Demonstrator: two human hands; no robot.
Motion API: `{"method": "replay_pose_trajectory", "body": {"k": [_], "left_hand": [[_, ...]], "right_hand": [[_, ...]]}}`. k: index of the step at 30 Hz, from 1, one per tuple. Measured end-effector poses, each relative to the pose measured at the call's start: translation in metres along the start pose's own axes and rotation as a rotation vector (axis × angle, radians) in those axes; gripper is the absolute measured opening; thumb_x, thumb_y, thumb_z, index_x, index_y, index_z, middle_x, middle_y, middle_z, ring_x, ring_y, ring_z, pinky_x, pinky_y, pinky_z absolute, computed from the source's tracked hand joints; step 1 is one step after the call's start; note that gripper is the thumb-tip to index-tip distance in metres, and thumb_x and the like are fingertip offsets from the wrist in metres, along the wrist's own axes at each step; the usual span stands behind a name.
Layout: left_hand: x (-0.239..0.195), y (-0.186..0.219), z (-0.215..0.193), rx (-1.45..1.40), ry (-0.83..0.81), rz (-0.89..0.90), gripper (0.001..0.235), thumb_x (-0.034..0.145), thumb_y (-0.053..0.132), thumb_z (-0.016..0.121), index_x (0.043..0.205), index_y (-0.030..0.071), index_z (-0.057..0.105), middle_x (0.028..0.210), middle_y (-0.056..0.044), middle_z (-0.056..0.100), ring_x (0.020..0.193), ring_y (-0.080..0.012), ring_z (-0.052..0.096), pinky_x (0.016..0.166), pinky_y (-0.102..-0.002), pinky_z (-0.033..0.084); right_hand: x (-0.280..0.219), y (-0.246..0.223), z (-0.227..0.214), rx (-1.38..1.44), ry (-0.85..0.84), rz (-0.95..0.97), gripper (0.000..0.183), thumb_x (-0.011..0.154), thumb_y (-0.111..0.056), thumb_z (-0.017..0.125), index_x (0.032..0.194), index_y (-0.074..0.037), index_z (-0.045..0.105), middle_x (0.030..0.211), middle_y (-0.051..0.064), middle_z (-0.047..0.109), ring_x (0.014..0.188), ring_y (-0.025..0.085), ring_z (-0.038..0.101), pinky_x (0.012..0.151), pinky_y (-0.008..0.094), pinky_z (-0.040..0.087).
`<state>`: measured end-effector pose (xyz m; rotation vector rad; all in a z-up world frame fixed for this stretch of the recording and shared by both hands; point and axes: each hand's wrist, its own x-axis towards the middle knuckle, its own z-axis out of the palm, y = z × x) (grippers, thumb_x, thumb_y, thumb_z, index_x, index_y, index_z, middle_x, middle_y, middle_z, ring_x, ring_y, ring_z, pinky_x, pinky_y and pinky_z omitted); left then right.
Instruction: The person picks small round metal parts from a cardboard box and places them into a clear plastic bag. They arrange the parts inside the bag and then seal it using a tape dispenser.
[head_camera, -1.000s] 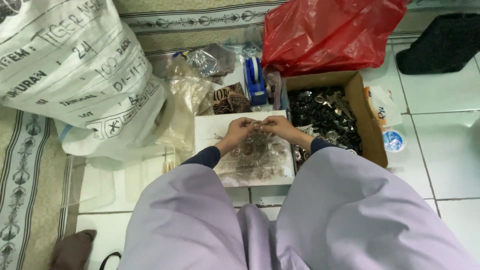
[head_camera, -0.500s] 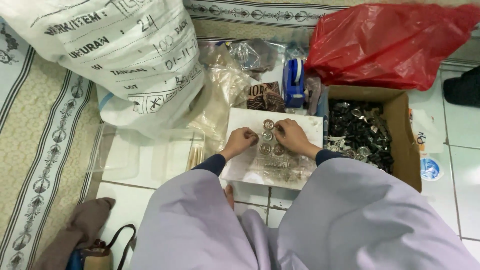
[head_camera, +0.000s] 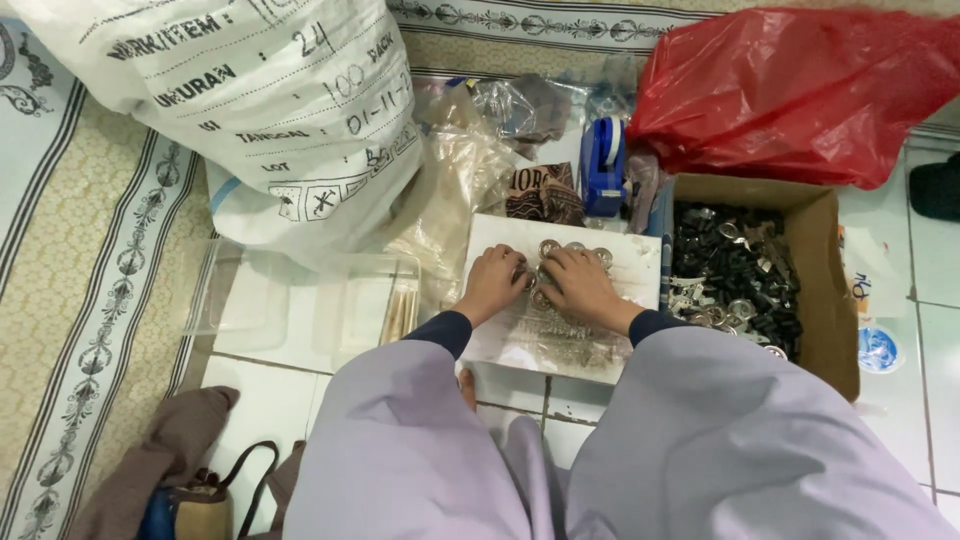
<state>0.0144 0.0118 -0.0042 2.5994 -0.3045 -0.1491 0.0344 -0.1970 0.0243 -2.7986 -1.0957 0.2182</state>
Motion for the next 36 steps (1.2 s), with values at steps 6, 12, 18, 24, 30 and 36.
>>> {"method": "replay_pose_trajectory", "body": {"k": [6,12,18,24,30,36], "left_hand": [[0.002,-0.032,-0.040,-0.033,0.219,-0.102,0.032,0.097,0.022,0.063,0.123,0.004,0.063,0.121,-0.020,0.061,0.115,-0.0379,0.062,0.095,-0.047,0.050],[-0.007,-0.099,-0.041,-0.072,0.270,-0.423,0.043,0.098,0.025,0.061,0.132,0.000,0.055,0.126,-0.024,0.061,0.124,-0.0370,0.060,0.102,-0.047,0.048],[-0.025,-0.131,-0.027,-0.004,0.109,-0.542,0.058,0.099,0.035,0.057,0.145,0.002,0.045,0.144,-0.026,0.053,0.144,-0.0418,0.041,0.118,-0.061,0.026],[-0.030,-0.120,-0.032,0.077,0.030,-0.574,0.060,0.099,0.039,0.054,0.147,0.004,0.044,0.144,-0.021,0.057,0.145,-0.0390,0.040,0.118,-0.066,0.009],[-0.020,-0.118,-0.025,0.042,0.087,-0.580,0.047,0.098,0.031,0.054,0.139,0.007,0.055,0.137,-0.018,0.062,0.138,-0.0352,0.049,0.118,-0.066,0.008],[-0.005,-0.133,-0.019,-0.004,0.324,-0.479,0.026,0.095,0.017,0.060,0.118,0.015,0.071,0.113,-0.010,0.069,0.116,-0.0290,0.066,0.115,-0.059,0.025]], "right_hand": [[0.053,-0.003,0.031,0.129,0.141,0.008,0.037,0.103,-0.039,0.058,0.128,-0.013,0.062,0.130,0.013,0.062,0.133,0.032,0.055,0.109,0.051,0.037],[0.101,-0.052,0.037,0.158,0.150,-0.067,0.040,0.100,-0.036,0.061,0.133,-0.014,0.058,0.136,0.017,0.059,0.136,0.035,0.052,0.111,0.054,0.035],[0.126,-0.097,0.016,0.100,0.001,-0.019,0.051,0.101,-0.042,0.058,0.142,-0.011,0.056,0.148,0.025,0.050,0.146,0.041,0.038,0.116,0.064,0.022],[0.148,-0.110,0.024,-0.005,0.013,0.071,0.052,0.099,-0.044,0.062,0.139,-0.010,0.061,0.143,0.030,0.054,0.147,0.042,0.038,0.115,0.066,0.012],[0.159,-0.106,0.047,-0.071,0.065,0.089,0.053,0.094,-0.043,0.070,0.134,-0.009,0.065,0.140,0.030,0.057,0.147,0.042,0.036,0.116,0.069,0.004],[0.153,-0.105,0.035,-0.062,0.045,0.061,0.057,0.095,-0.042,0.066,0.139,-0.006,0.061,0.146,0.029,0.053,0.149,0.041,0.034,0.117,0.070,0.002]]}}
